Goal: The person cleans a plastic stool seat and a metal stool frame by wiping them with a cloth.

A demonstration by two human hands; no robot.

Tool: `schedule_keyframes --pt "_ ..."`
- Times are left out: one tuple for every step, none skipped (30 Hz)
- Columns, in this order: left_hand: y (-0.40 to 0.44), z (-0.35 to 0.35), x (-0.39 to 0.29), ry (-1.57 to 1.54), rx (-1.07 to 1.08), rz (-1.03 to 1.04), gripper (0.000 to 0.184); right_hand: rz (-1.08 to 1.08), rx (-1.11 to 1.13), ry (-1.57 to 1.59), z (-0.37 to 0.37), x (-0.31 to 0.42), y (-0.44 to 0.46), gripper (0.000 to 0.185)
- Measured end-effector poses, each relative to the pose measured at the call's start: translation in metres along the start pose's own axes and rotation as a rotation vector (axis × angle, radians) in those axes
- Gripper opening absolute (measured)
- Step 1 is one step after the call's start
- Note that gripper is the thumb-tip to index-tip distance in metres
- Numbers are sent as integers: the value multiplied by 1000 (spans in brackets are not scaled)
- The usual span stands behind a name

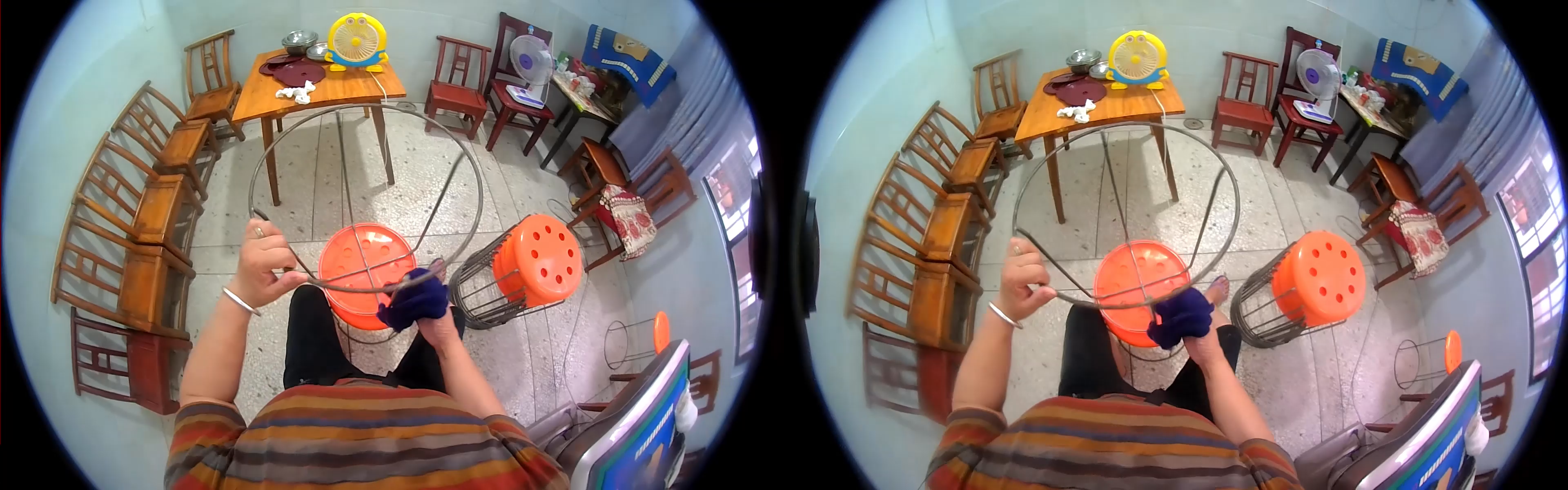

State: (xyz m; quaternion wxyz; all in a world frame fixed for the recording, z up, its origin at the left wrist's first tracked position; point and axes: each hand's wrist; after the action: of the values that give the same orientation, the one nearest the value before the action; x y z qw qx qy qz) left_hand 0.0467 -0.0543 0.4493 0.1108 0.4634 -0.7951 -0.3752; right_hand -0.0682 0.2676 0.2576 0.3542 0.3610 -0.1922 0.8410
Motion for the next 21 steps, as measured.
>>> schedule_keyframes --pt "0 -4 3 -24 27 22 44 -3 -39 17 15 17 -3 40" --pt "0 -7 1 -13 57 38 44 -37 -110 78 68 51 -16 38" --pt "2 -8 0 -12 91 46 43 -72 -181 140 116 81 -27 36" --pt "4 -9 -2 -12 125 52 42 -119 -100 -80 120 87 -30 38" --pt "6 -10 -5 -10 159 59 40 -188 -30 -304 123 94 -32 42" --pt "9 -12 -10 27 165 64 36 -275 28 -505 126 100 -34 46" --pt "12 -13 -16 65 173 71 33 -231 12 42 129 82 -32 42" --pt "17 -14 -23 105 181 82 29 -166 -5 -9 127 78 -31 37" --pt "22 -12 -35 131 167 83 27 -169 -28 -23 132 78 -31 35" --pt "24 -5 -55 157 151 78 25 -166 -50 -40 139 79 -31 34" --pt "24 4 -75 180 137 64 23 -154 -74 -56 145 77 -32 33" --pt "24 15 -95 171 154 -19 22 -220 -15 -75 146 71 -28 29" --pt "27 25 -111 164 172 -103 22 -238 -51 -61 150 70 -30 25" --pt "32 27 -118 186 154 -128 24 -256 -84 -47 155 70 -33 23" --pt "30 30 -116 195 150 -106 24 -277 -118 -32 159 71 -35 22" --pt "26 35 -111 201 145 -82 25 -272 -177 -53 159 74 -36 22" --pt "23 41 -107 208 134 -59 26 -214 -200 -33 155 81 -35 23" --pt "22 45 -102 219 70 -18 27 -154 -224 -10 150 92 -32 23" --pt "21 43 -99 199 54 -3 27 -94 -251 16 143 103 -30 24" --pt "20 40 -96 181 38 13 28 -57 -395 106 133 118 -21 25" --pt "19 38 -93 163 23 32 28 -51 -364 79 113 138 -6 27"
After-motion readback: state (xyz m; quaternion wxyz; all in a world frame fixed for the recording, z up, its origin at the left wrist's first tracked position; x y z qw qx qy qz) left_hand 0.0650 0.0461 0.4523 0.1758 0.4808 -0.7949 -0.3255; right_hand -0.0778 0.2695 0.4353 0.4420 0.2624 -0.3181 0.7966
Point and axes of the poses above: each hand's wrist, its own y-axis towards the middle knuckle, its own z-axis out of the palm, x = y × z, and after that the axes turned 5 degrees about z, right-handed
